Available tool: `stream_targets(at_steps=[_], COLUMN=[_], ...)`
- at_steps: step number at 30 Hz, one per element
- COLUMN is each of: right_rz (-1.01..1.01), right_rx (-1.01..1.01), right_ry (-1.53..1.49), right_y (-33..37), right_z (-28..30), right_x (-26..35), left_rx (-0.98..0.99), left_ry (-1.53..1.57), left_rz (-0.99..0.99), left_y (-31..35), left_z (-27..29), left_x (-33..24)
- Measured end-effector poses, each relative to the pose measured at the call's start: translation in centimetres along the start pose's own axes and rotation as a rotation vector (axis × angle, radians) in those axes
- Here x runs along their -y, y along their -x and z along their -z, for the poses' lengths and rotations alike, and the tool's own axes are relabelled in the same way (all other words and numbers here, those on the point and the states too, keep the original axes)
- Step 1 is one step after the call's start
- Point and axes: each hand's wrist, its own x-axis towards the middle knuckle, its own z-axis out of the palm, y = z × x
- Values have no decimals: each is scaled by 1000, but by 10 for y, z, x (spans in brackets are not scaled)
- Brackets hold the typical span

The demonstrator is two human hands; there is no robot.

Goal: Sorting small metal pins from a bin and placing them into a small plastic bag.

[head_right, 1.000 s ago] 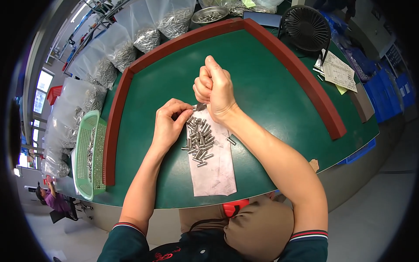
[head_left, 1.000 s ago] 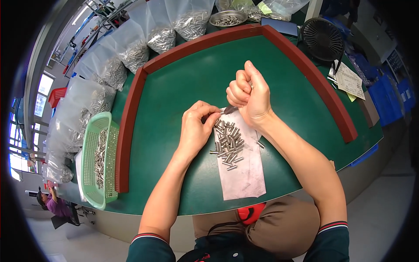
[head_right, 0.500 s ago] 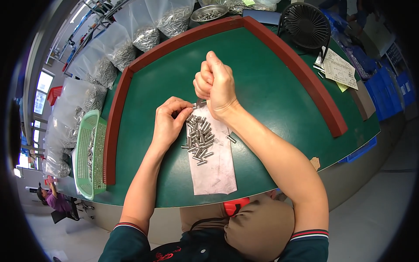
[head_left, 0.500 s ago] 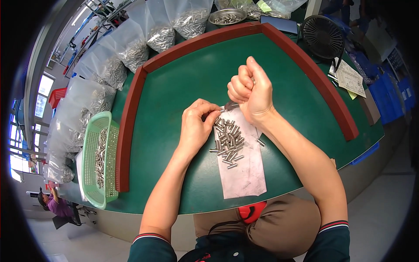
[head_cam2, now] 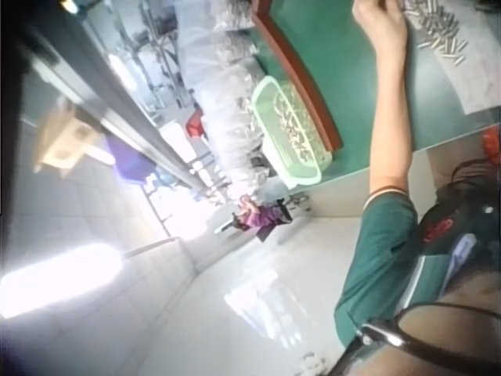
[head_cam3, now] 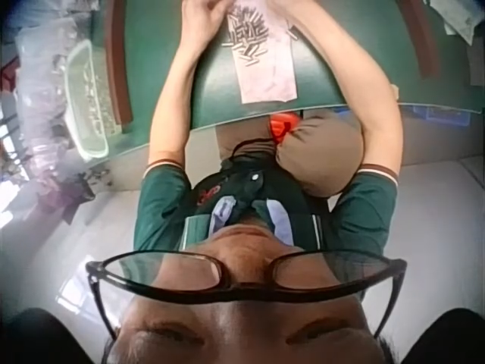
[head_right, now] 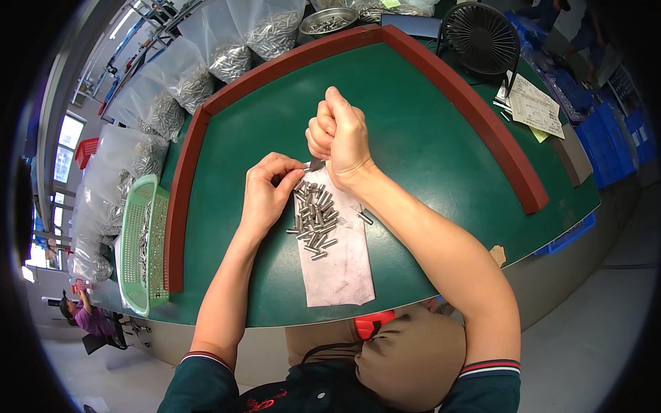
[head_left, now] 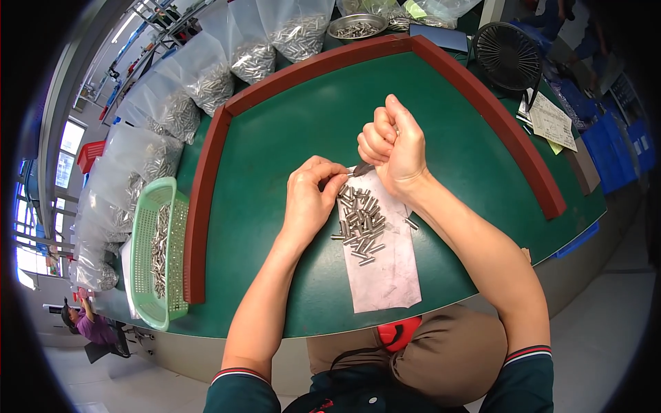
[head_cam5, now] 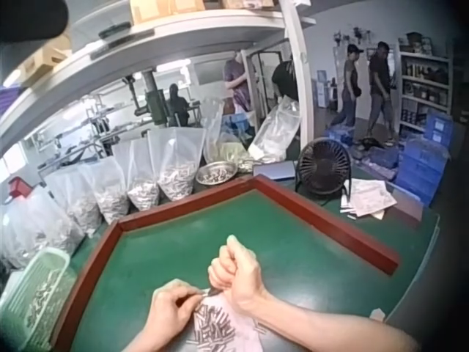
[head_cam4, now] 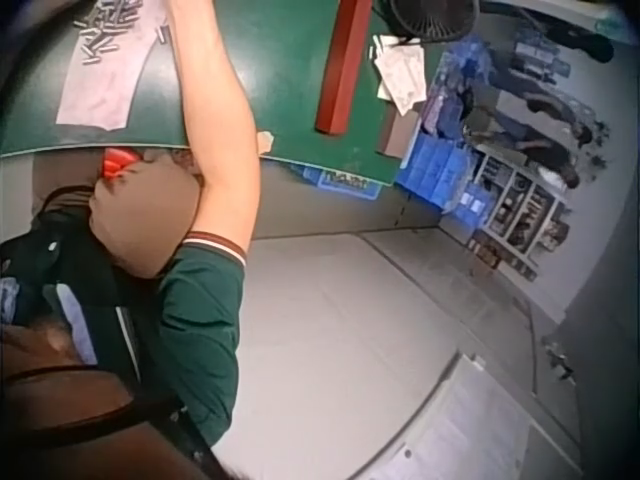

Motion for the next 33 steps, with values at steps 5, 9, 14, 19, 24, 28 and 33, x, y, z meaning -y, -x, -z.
stream_targets(at_steps=[5, 9, 14, 19, 24, 28, 33], right_rz=[10, 63, 122, 150, 107, 105, 132], right_rx=[3, 32, 48, 30, -26, 34, 47], right_ry=[16, 76, 155, 176, 80, 86, 134], right_y=[0, 2, 5, 3, 1, 2, 8], right_z=[0, -6, -15, -17, -9, -8, -5], right_x=[-2, -7, -12, -13, -9, -10, -11], left_rx=[1, -2, -5, -26, -28, -18, -49], left_ry=[0, -8, -28, -22, -25, -2, 471], left_rz=[-1, -9, -52, -51, -56, -9, 217], left_y=[0, 0, 0, 1, 1, 3, 5], left_z=[0, 1, 0, -2, -4, -1, 5], left_x=[0, 2, 3, 0, -2, 0, 2])
